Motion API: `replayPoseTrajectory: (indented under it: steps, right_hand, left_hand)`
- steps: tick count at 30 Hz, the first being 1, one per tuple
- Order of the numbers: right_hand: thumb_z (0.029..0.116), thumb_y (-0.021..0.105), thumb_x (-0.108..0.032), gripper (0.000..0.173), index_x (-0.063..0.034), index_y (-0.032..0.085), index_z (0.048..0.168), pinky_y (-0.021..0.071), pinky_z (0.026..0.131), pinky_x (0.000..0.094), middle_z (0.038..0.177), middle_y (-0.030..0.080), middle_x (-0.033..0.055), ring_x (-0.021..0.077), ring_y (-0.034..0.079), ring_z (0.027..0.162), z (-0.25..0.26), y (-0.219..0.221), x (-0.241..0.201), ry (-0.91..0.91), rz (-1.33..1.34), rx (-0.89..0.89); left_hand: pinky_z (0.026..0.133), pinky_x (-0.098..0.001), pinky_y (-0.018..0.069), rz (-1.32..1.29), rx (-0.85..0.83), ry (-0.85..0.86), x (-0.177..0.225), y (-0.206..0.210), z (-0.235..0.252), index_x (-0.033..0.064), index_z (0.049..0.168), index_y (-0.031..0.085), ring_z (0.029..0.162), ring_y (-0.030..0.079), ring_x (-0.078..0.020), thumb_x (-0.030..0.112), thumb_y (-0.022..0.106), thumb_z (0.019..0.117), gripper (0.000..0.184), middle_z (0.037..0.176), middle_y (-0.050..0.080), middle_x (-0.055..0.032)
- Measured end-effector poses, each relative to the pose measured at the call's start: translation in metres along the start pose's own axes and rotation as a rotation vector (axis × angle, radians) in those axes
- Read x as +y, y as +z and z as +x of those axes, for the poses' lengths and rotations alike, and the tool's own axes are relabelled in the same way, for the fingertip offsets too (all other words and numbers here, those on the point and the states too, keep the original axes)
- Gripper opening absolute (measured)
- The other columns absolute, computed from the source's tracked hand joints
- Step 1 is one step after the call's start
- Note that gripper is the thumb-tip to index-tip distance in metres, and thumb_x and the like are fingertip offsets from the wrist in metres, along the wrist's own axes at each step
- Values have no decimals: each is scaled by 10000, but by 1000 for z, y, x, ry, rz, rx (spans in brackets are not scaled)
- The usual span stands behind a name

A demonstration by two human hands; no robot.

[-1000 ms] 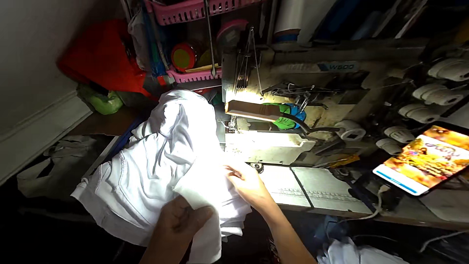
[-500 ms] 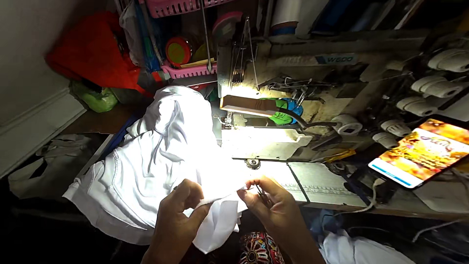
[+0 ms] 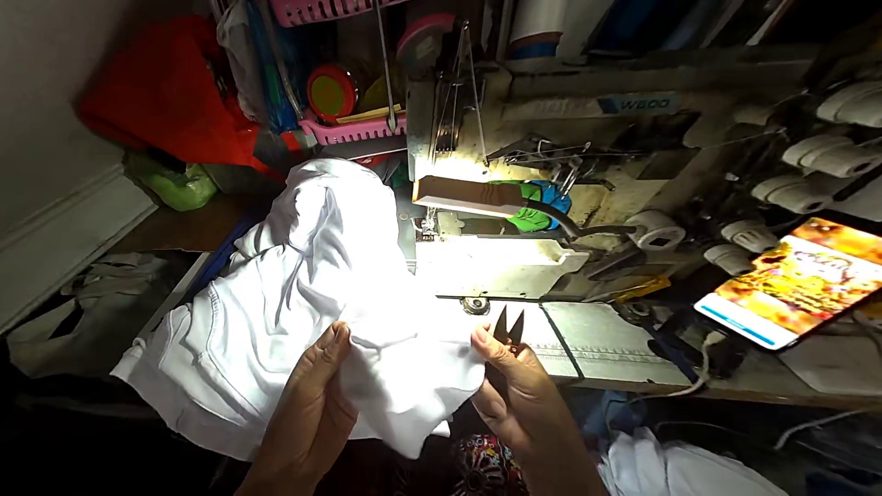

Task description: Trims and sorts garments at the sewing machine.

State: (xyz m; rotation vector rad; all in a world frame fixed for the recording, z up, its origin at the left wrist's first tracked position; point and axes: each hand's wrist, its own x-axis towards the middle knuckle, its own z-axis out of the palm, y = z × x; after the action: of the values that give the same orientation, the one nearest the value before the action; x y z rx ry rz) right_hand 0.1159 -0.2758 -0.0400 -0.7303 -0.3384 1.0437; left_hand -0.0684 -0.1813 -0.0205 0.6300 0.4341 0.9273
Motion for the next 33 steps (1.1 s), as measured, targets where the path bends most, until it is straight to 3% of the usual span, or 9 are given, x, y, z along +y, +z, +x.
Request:
replayPoseTrajectory:
  steps: [4, 8, 13, 19, 23, 26, 28, 31, 33]
  right_hand:
    - [970, 542, -28, 178, -69, 712, 1000, 416, 381, 146, 641, 633, 29, -3, 478, 407, 5, -2, 2, -120, 30, -71]
    - [973, 658, -189, 146, -196, 784, 1047, 406, 484, 105, 729, 648, -106, -77, 473, 530, 3, -6, 1, -383, -414, -251]
    - [971, 697, -278, 197, -292, 763, 1155, 373, 581, 55, 853, 556, -82, -92, 451, 668, 1, 5, 2, -696, -941, -246]
    - [953, 709, -267, 141, -168, 793, 1007, 431, 616, 40, 831, 554, -48, -90, 503, 706, 4, 11, 6, -832, -1064, -114]
    - [944, 722, -279, 174, -117, 772, 906, 476, 658, 39, 851, 621, -32, -96, 560, 748, 8, 11, 6, -875, -1092, -90]
    - [921, 739, -292, 209, -117, 757, 808, 465, 632, 71, 796, 649, -49, -80, 562, 711, 22, 2, 11, -845, -1078, -59]
    - [902, 721, -213, 179, -63, 744, 806, 480, 582, 106, 738, 630, -44, -51, 556, 640, 37, -8, 17, -743, -1031, -37]
    - [923, 615, -78, 132, -11, 724, 956, 509, 530, 168, 700, 633, -35, 2, 576, 550, 52, -15, 15, -356, -969, 62]
    - [994, 569, -71, 140, -18, 673, 917, 494, 503, 179, 632, 599, -30, 20, 563, 507, 62, -10, 8, -116, -875, 116]
  left_hand:
    - [700, -227, 610, 387, -51, 230, 11, -15, 7, 132, 1093, 700, 777, 702, -64, 148, 489, 1052, 215, 920, 711, -23]
    - [744, -85, 469, 895, -345, 542, 29, -34, 5, 243, 1081, 755, 825, 576, 91, 384, 498, 1065, 294, 928, 665, 156]
    - [845, -126, 492, 1240, -264, 688, 35, -32, -3, 317, 1189, 726, 956, 579, 52, 416, 734, 922, 285, 1000, 635, 143]
    - [801, -122, 498, 1428, -124, 889, 47, -19, 12, 338, 1064, 741, 936, 583, 57, 407, 636, 990, 146, 990, 605, 138]
    - [948, -207, 529, 1344, -304, 873, 55, 18, 61, 144, 1078, 699, 1136, 607, -16, 223, 566, 1031, 161, 1185, 648, 55]
    - [835, -171, 538, 1321, -439, 823, 40, 44, 113, -3, 1093, 664, 911, 647, 0, 24, 582, 975, 146, 992, 691, -24]
    - [913, -235, 524, 1435, -399, 678, 31, 50, 133, -52, 1191, 658, 990, 663, -102, 19, 650, 916, 284, 1064, 703, -124]
    - [1216, -388, 274, 1764, -240, 210, 32, 59, 133, -56, 1513, 400, 1454, 409, -286, 80, 557, 1034, 522, 1535, 457, -226]
    - [1243, -416, 198, 2008, -238, 103, 28, 72, 147, -47, 1534, 371, 1518, 303, -309, 119, 489, 1074, 503, 1602, 377, -205]
